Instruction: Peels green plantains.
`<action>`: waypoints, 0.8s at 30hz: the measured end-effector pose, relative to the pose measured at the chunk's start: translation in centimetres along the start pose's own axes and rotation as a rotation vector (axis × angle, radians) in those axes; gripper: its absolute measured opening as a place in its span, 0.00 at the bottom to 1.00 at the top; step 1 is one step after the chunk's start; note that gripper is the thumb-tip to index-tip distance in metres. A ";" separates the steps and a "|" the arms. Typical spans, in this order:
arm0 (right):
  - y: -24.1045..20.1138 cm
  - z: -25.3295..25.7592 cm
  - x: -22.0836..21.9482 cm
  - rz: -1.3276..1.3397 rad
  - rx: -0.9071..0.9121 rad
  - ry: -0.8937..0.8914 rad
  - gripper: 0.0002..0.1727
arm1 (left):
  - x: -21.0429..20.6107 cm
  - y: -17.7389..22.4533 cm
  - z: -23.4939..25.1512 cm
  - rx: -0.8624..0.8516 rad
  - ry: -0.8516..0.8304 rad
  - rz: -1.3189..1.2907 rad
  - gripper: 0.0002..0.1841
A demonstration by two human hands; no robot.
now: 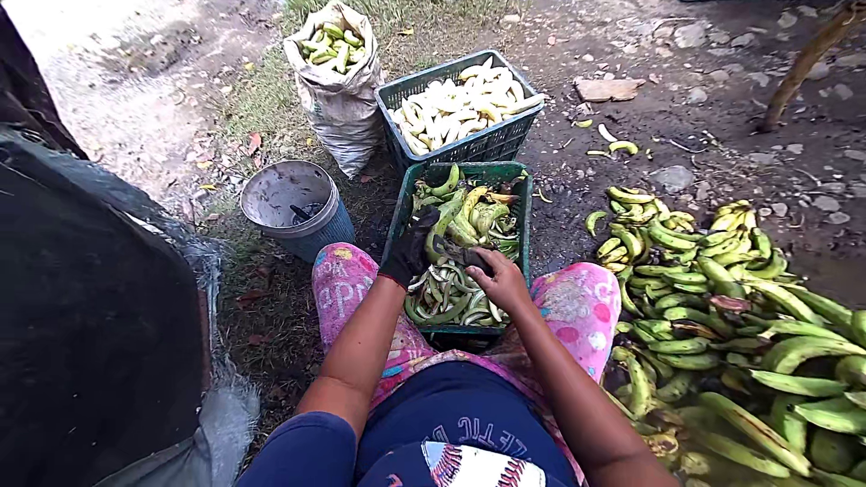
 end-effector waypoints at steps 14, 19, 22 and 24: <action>-0.1 5.8 5.3 -0.074 -0.237 0.309 0.32 | -1.4 -2.5 -4.2 -0.038 0.144 -0.105 0.28; -2.5 2.1 1.0 -0.137 0.149 -0.049 0.35 | 2.2 -0.9 -3.4 -0.253 0.136 0.035 0.21; -3.0 2.8 1.0 -0.262 0.254 -0.005 0.34 | 1.5 0.0 -3.9 -0.359 0.244 0.442 0.24; -3.3 4.8 3.0 -0.302 0.260 0.147 0.33 | -0.5 -0.1 -4.3 -0.376 0.143 0.385 0.25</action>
Point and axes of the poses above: each hand's wrist, its own z-axis towards the middle knuckle, its own x-axis out of the back of the hand, y = z × x, the point moved 5 cm from there along z, towards the middle knuckle, and after that the axes turned 13 degrees about z, right-handed, at the moved point
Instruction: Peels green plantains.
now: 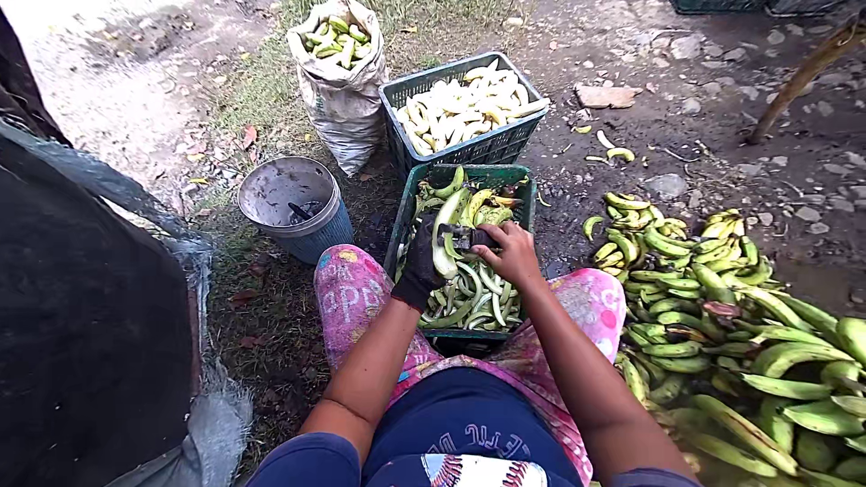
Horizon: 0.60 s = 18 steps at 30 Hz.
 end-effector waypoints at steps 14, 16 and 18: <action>-1.8 -2.7 -2.0 0.131 -0.005 -0.051 0.37 | 1.8 2.3 3.1 0.079 0.352 0.054 0.23; -1.2 -0.7 -0.4 0.058 0.046 0.011 0.37 | 0.6 1.6 1.1 0.040 0.173 0.100 0.23; -0.2 1.9 1.8 -0.025 0.055 0.102 0.37 | -1.2 1.0 0.4 0.098 0.006 -0.120 0.22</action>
Point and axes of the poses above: each hand's wrist, its own z-axis towards the middle knuckle, its own x-axis out of the back of the hand, y = z × x, the point moved 5 cm from there along z, towards the middle knuckle, and after that the axes turned 13 degrees about z, right-handed, at the moved point
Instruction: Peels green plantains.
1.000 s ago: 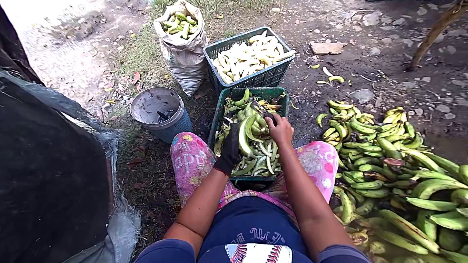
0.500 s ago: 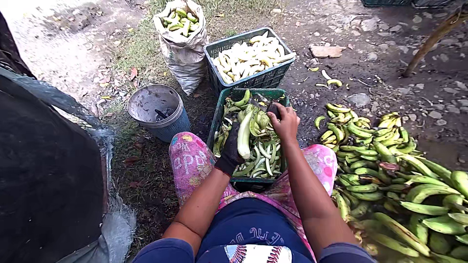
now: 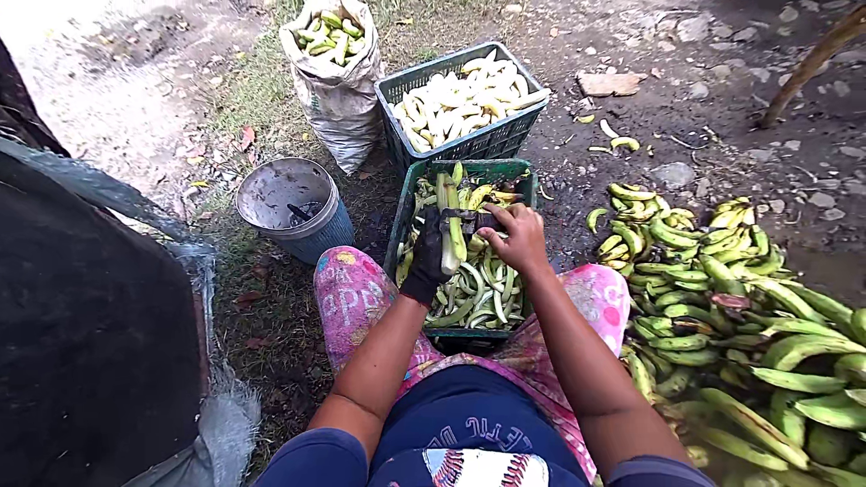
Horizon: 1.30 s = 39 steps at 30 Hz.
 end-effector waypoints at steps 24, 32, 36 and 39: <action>0.2 3.9 1.0 0.044 -0.310 -0.125 0.32 | 0.6 -2.2 0.0 -0.003 -0.267 0.105 0.25; -3.4 -6.0 -5.0 0.028 -0.161 0.037 0.37 | 3.3 -0.9 1.7 -0.015 0.648 0.353 0.29; -2.6 -2.2 -2.6 -0.057 -0.154 0.027 0.39 | 2.9 -0.1 0.8 0.001 0.218 0.080 0.26; -0.6 2.1 -0.7 -0.002 -0.313 -0.127 0.36 | 3.2 -0.2 -0.3 -0.082 -0.198 0.272 0.21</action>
Point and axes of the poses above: each hand's wrist, its own z-axis towards the middle knuckle, its own x-axis out of the back of the hand, y = z × x, the point moved 5 cm from there along z, towards the middle knuckle, and after that the axes turned 13 degrees about z, right-handed, at the moved point
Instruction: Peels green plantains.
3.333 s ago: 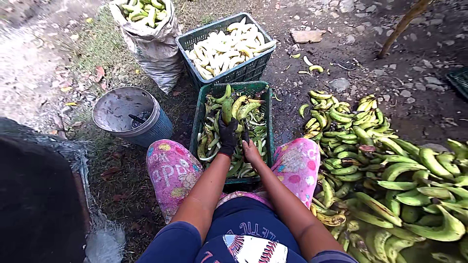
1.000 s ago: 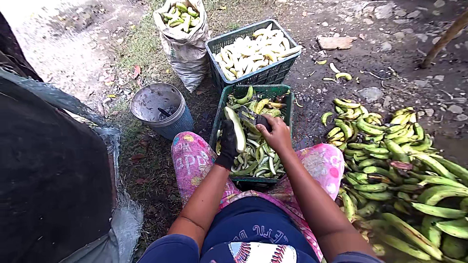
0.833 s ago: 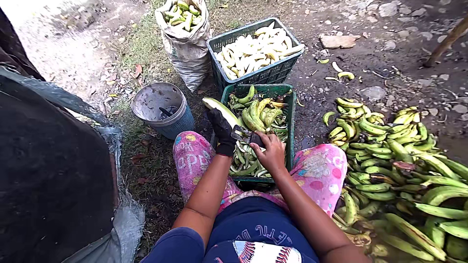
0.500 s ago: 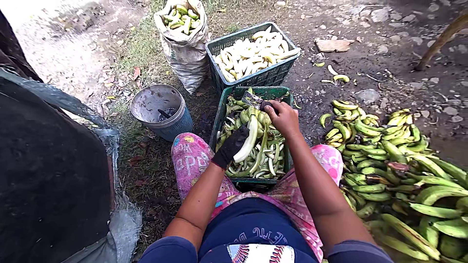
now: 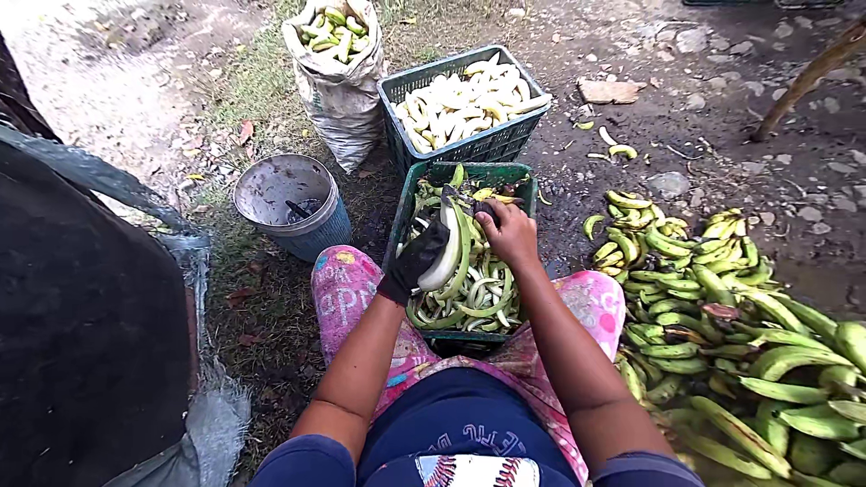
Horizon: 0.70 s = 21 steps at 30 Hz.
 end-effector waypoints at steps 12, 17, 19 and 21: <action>0.4 -9.5 -4.5 -0.028 0.345 0.310 0.36 | -1.9 -1.1 2.5 0.251 0.278 -0.831 0.21; 0.6 -5.1 -1.7 0.130 0.047 0.134 0.38 | -1.7 0.4 0.7 0.081 0.113 -0.337 0.22; 0.9 -3.4 -1.1 0.195 -0.059 0.083 0.37 | -1.1 0.3 0.4 -0.001 0.033 -0.288 0.22; 1.4 -2.3 -1.2 0.208 -0.146 0.072 0.36 | -0.7 -0.1 0.8 -0.063 -0.051 -0.205 0.23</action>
Point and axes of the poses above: each hand's wrist, its own z-axis towards the middle knuckle, its own x-axis out of the back of the hand, y = z × x, the point moved 5 cm from there along z, towards the middle knuckle, and after that the axes turned 13 degrees about z, right-handed, at the moved point
